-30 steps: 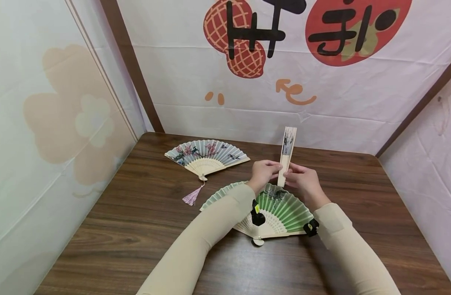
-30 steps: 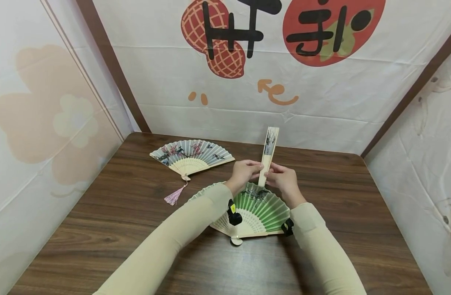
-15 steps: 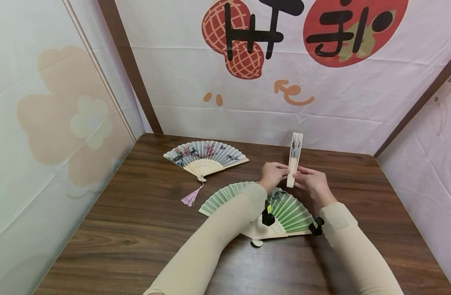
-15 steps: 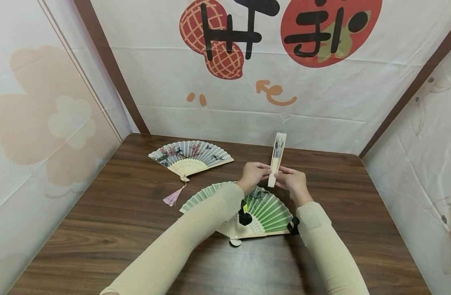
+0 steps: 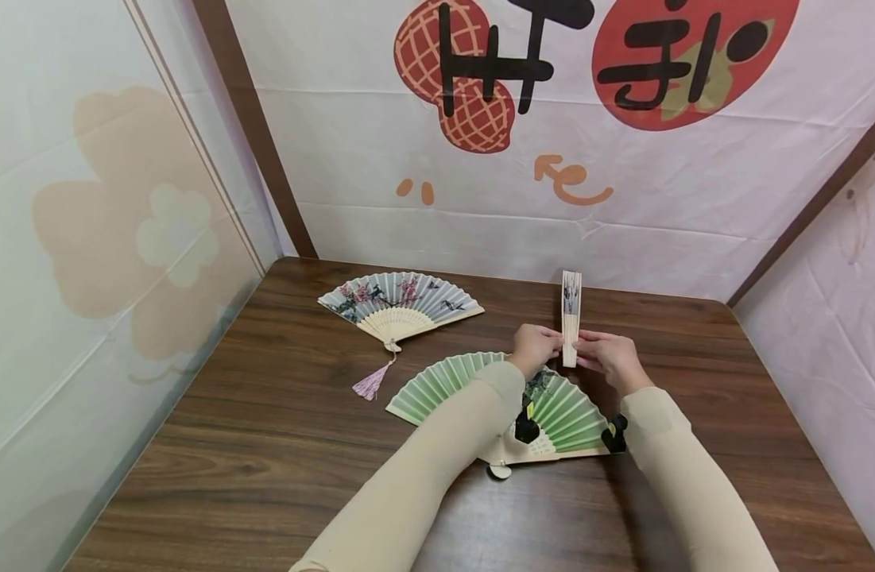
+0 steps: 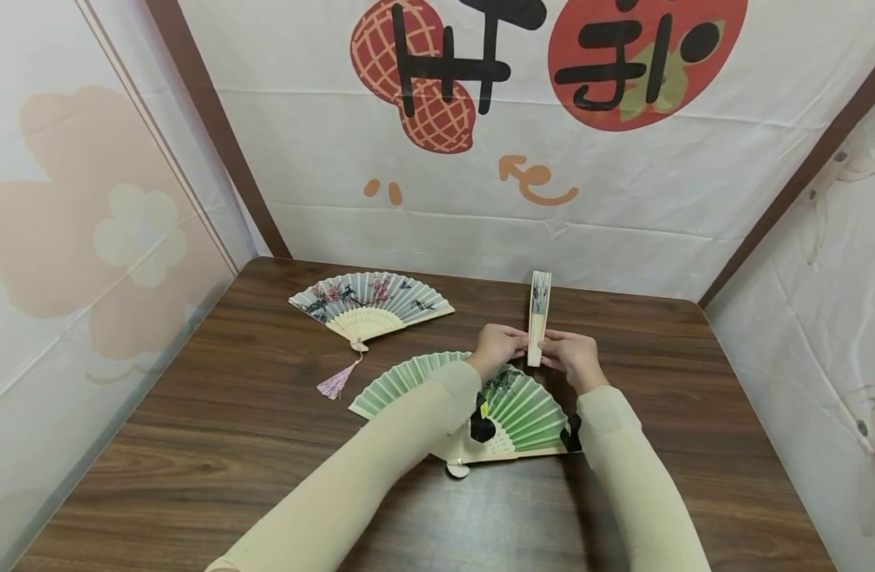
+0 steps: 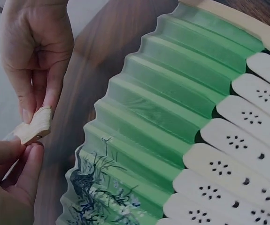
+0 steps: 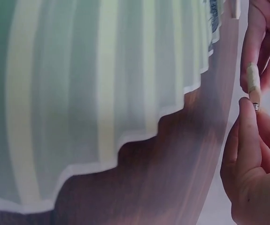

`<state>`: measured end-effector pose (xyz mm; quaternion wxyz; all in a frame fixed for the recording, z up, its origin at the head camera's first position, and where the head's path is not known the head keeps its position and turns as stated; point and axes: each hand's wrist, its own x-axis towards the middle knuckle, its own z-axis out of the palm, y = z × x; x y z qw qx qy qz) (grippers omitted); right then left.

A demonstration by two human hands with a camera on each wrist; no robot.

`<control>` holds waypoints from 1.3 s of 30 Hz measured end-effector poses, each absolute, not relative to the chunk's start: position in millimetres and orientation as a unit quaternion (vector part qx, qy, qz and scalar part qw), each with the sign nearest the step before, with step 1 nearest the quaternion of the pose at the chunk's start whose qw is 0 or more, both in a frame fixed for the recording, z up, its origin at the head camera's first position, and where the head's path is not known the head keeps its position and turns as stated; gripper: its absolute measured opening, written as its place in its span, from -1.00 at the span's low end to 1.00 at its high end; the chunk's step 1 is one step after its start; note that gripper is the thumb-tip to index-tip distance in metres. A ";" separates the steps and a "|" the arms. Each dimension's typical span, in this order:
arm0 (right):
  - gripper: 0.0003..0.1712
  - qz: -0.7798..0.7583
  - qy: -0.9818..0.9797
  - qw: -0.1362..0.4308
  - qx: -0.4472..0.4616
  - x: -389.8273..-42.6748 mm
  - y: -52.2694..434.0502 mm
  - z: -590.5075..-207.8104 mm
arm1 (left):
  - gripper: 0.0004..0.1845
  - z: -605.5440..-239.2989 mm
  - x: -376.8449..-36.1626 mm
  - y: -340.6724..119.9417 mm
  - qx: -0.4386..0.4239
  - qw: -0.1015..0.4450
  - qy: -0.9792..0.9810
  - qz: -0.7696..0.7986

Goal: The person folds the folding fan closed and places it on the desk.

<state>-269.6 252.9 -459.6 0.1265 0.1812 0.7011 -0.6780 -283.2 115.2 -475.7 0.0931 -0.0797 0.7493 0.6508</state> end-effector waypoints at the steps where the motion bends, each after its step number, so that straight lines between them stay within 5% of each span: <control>1: -0.40 -0.675 0.703 0.128 0.183 -270.5 253.2 -460.5 | -0.87 -476.5 -283.3 115.6 -0.079 0.093 0.751 0.649; 39: -0.42 -0.633 0.733 0.154 0.194 -278.9 259.1 -471.8 | -0.76 -472.1 -274.1 118.8 -0.062 0.148 0.766 0.623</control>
